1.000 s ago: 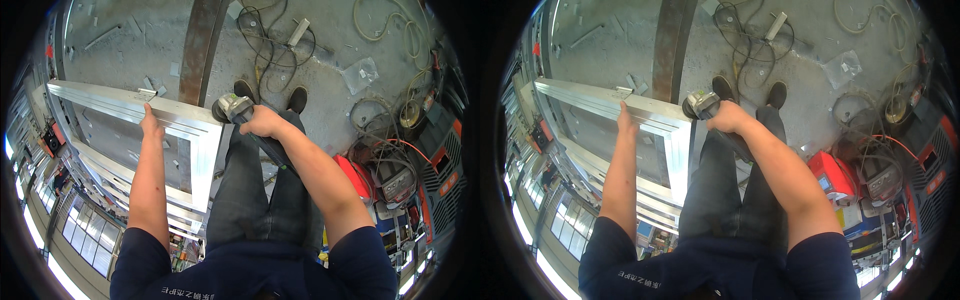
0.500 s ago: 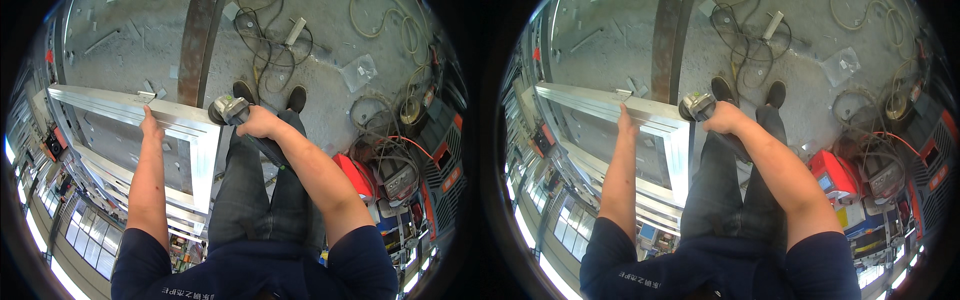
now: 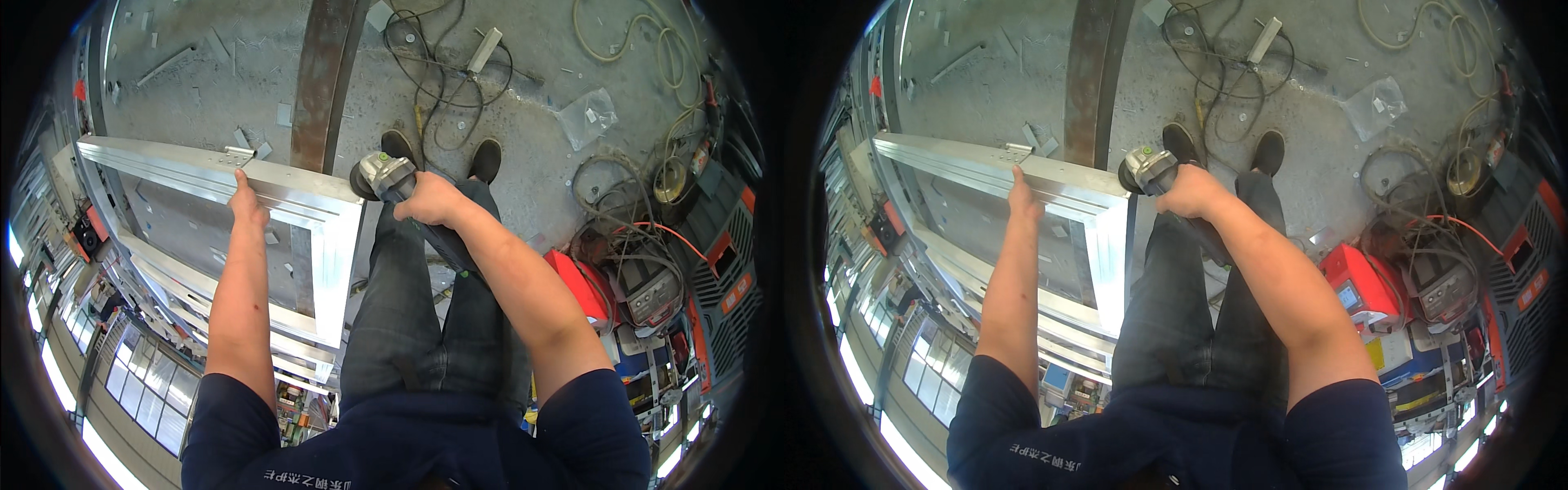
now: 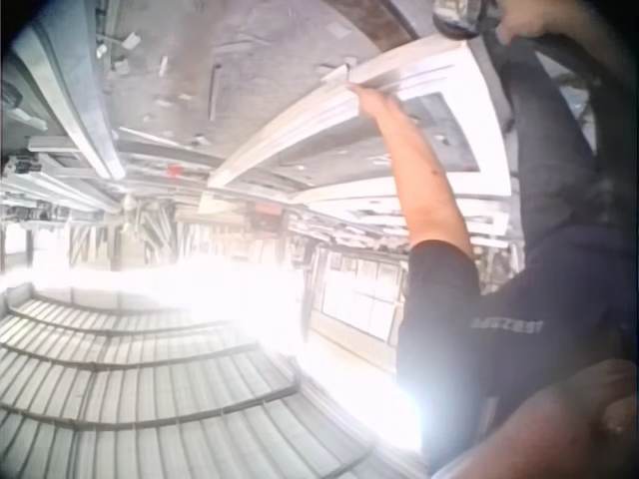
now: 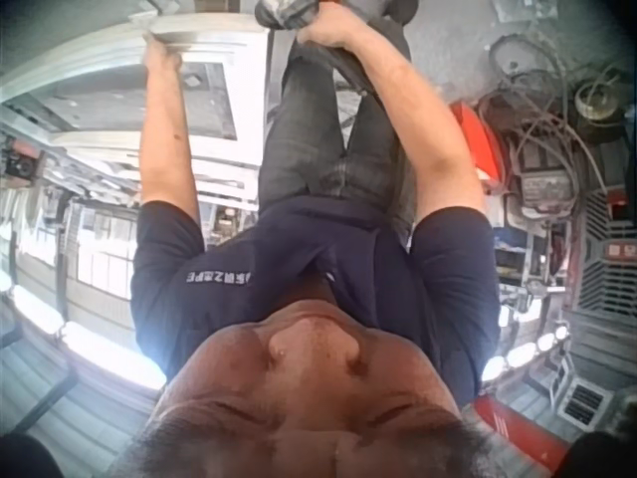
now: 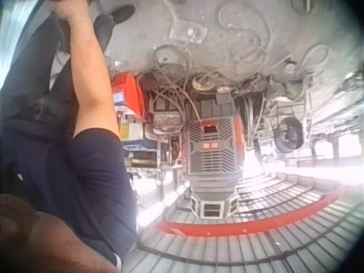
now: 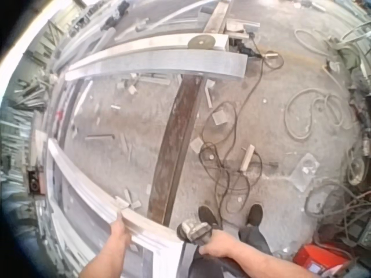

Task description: The person uses an angle grinder to smooth the edges and corners of a large white metal frame. They reposition the frame several times to access different sides and continue grinding along the edges.

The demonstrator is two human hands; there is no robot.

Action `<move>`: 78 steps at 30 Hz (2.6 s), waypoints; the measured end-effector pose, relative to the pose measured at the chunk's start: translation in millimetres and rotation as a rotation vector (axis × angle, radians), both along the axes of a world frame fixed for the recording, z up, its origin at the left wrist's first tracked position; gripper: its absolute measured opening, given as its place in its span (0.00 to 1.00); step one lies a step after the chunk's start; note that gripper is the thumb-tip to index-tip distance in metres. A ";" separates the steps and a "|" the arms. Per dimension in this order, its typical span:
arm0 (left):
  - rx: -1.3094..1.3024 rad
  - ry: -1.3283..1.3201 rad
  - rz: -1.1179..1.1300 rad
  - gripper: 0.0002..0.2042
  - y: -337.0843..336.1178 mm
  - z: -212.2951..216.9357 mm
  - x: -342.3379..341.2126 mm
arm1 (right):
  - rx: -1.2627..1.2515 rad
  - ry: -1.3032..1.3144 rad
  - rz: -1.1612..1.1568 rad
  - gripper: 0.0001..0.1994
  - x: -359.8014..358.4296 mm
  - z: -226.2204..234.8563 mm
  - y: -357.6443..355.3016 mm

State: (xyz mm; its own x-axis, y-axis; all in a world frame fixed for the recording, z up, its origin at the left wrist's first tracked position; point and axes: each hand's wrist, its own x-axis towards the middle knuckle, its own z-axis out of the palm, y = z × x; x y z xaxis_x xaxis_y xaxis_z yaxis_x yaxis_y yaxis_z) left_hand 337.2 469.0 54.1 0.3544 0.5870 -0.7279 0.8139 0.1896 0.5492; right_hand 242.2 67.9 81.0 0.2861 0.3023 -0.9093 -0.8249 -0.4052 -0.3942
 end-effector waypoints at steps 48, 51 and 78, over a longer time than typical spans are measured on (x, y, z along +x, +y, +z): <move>0.000 0.010 -0.051 0.43 2.5 -4.0 -2.5 | -0.038 -0.075 0.074 0.33 6.6 6.3 7.1; 0.000 -0.008 -0.069 0.42 2.7 -2.4 -2.7 | -0.011 -0.107 0.131 0.32 3.8 9.5 7.1; 0.009 0.026 -0.026 0.40 -6.9 -1.3 0.9 | -0.030 0.103 -0.078 0.29 17.6 -35.0 -5.9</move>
State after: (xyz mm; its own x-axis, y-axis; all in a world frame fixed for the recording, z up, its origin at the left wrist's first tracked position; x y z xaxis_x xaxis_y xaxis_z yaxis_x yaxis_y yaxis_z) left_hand 338.1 462.1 52.8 0.3512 0.5845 -0.7314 0.8324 0.1629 0.5298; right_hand 259.8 62.0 46.0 0.2120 0.2549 -0.9434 -0.8900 -0.3485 -0.2941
